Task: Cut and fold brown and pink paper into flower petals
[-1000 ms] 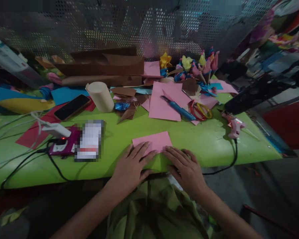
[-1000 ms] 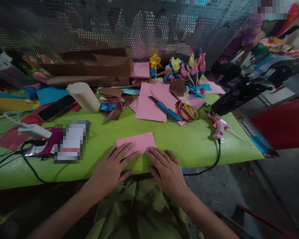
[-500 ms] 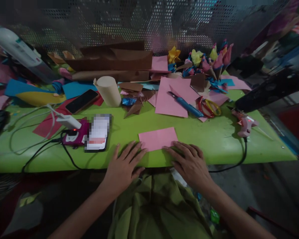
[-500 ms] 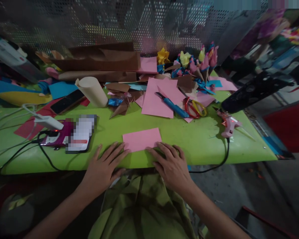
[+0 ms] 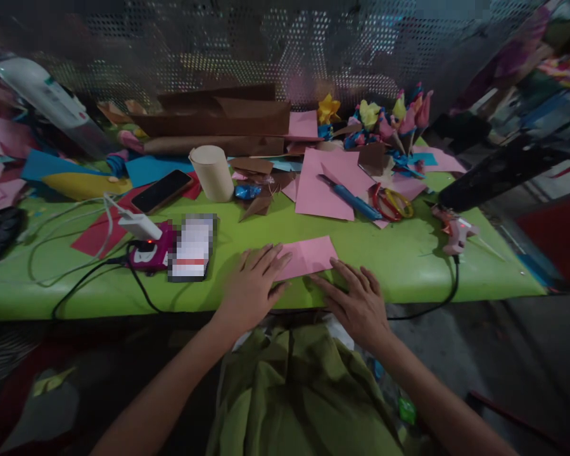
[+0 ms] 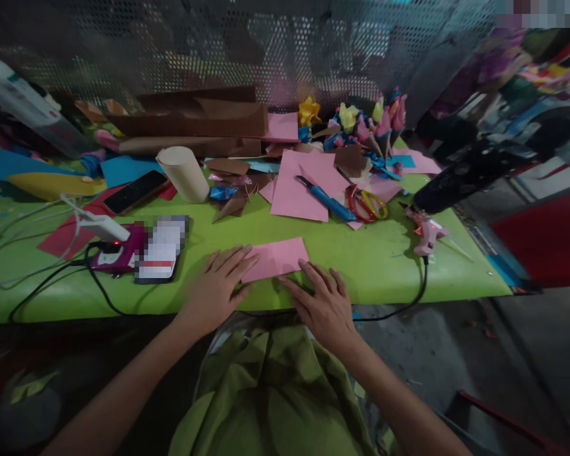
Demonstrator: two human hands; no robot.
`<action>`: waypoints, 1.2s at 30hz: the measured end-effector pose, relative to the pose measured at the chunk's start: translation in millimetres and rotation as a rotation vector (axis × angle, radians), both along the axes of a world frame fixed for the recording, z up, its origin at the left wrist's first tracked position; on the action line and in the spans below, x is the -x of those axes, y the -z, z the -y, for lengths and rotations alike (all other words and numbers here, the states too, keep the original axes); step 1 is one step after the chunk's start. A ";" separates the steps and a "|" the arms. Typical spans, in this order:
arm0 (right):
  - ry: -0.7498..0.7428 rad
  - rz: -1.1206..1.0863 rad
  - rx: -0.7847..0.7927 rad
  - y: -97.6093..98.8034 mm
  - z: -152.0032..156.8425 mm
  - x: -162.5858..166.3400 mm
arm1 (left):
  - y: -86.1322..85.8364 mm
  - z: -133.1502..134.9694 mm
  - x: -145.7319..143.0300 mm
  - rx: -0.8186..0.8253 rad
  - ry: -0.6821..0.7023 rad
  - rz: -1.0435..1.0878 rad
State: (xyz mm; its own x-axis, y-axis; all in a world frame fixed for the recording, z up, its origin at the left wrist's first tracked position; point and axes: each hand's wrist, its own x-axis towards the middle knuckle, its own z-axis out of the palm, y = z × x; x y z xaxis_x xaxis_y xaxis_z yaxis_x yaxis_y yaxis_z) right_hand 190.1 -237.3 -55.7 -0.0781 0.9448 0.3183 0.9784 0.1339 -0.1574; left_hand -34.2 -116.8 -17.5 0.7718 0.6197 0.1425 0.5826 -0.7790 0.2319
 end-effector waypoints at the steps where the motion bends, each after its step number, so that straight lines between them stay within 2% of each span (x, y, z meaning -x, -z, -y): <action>1: 0.006 0.007 -0.018 2.4 2.4 0.2 | 0.3 -4.0 -4.0 0.012 0.009 -0.023; 4: -0.090 0.009 -0.061 14.6 18.4 -0.3 | 0.8 -14.1 -11.3 0.028 -0.018 -0.044; 7: -0.346 -0.076 -0.073 29.1 43.3 0.1 | -1.8 -22.3 -15.4 0.020 -0.052 -0.051; 9: -0.456 -0.147 0.014 34.1 57.5 1.7 | -5.8 -27.4 -19.0 0.019 -0.065 -0.078; 12: -0.442 -0.212 0.083 28.7 65.4 3.1 | -14.0 -34.7 -26.3 0.037 -0.086 -0.124; 15: -0.349 -0.285 0.008 10.9 56.8 1.6 | -20.7 -40.7 -32.4 0.120 -0.126 -0.148; 19: -0.179 -0.461 -0.100 -12.5 30.6 -3.1 | -20.7 -46.9 -34.7 0.396 -0.175 -0.016; 22: -0.037 -0.668 -0.170 -22.7 0.4 -10.9 | -17.4 -53.2 -37.9 0.562 -0.216 0.271; 25: 0.078 -0.888 -0.177 -31.3 -40.8 -22.9 | -17.3 -61.0 -48.8 0.626 -0.247 0.629; 28: 0.098 -1.129 -0.098 -42.3 -87.8 -32.3 | -19.8 -68.0 -66.7 0.636 -0.295 0.930; 31: 0.068 -1.294 0.011 -54.6 -131.0 -35.3 | -22.3 -75.5 -85.7 0.684 -0.310 1.071; 34: 0.046 -1.401 -0.005 -65.1 -163.7 -37.4 | -26.0 -87.3 -99.8 0.820 -0.235 1.201; 36: 0.026 -1.423 -0.027 -69.2 -178.6 -40.9 | -28.9 -97.8 -105.2 0.938 -0.257 1.281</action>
State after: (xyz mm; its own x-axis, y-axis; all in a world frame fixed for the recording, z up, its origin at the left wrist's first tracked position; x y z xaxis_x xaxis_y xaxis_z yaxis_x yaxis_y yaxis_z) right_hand 230.9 -58.7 13.5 0.3357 0.9333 0.1275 -0.0068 0.1377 -0.9905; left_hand 70.9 -19.0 11.3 0.3160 0.9440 0.0952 -0.2742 -0.0052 0.9617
